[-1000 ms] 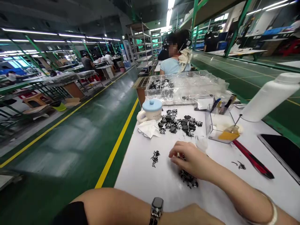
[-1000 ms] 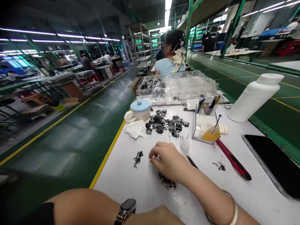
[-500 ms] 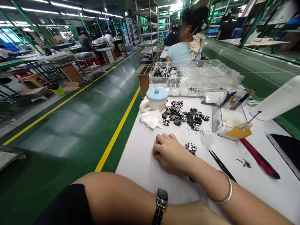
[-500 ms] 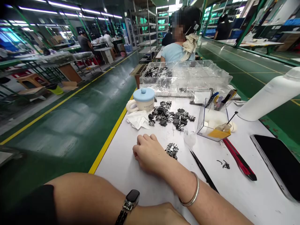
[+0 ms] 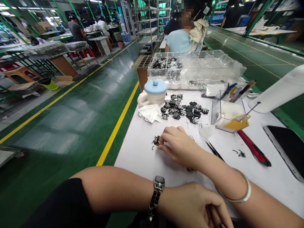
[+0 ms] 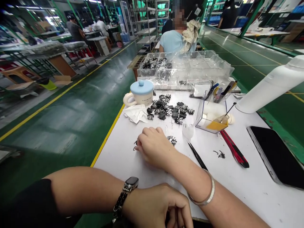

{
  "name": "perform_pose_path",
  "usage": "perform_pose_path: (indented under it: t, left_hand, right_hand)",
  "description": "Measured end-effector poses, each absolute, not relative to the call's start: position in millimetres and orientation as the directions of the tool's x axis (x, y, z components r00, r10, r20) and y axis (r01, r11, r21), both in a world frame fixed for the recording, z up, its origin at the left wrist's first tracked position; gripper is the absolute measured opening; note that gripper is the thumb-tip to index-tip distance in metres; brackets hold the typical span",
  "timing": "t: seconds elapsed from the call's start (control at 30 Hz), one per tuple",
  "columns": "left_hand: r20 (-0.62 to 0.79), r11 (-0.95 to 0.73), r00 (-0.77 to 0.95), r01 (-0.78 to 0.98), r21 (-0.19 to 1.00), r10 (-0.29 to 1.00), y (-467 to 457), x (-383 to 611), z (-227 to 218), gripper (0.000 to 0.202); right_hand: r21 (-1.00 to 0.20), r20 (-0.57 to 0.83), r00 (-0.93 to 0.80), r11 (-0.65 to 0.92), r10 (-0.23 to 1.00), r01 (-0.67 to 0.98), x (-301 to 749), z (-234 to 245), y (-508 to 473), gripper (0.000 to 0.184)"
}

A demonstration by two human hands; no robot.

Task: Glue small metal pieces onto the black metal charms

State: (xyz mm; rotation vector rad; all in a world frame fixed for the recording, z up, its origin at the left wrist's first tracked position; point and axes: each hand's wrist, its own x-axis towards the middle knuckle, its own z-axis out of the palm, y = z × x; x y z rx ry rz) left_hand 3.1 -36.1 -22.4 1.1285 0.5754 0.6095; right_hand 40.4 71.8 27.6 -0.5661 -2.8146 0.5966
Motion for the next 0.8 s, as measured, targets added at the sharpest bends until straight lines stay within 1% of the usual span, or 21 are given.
perform_pose_path:
  t: [0.1,0.2,0.33,0.47,0.6,0.7,0.8]
  left_hand:
    - [-0.180,0.365,0.658,-0.154,0.918,0.731,-30,-1,-14,0.030]
    - [-0.255,0.439,0.609,-0.172,0.882,0.751,-21,-6,-3,0.031]
    - [-0.306,0.516,0.555,-0.270,0.813,0.773,-14,-10,9,0.024]
    - [-0.361,0.568,0.529,-0.301,0.766,0.768,-11,-11,11,0.023]
    - [-0.385,0.588,0.539,-0.274,0.761,0.749,-8,-12,10,0.028]
    - [-0.395,0.597,0.552,-0.248,0.763,0.734,-7,-13,12,0.029]
    - [-0.374,0.588,0.563,-0.261,0.765,0.737,-7,-13,12,0.028]
  right_hand:
    - [-0.513,0.237,-0.858,0.808,0.456,0.288,81,44,73,0.005]
    - [-0.646,0.349,-0.731,0.715,0.587,0.266,127,50,66,0.004]
    - [-0.744,0.413,-0.514,0.604,0.752,0.286,174,33,44,0.009]
    - [-0.793,0.411,-0.318,0.507,0.854,0.337,198,11,18,0.014]
    - [-0.819,0.405,-0.222,0.460,0.887,0.342,207,5,0,0.017]
    - [-0.843,0.402,-0.193,0.444,0.895,0.304,206,7,-9,0.017]
    - [-0.850,0.410,-0.179,0.446,0.894,0.282,200,10,-16,0.018]
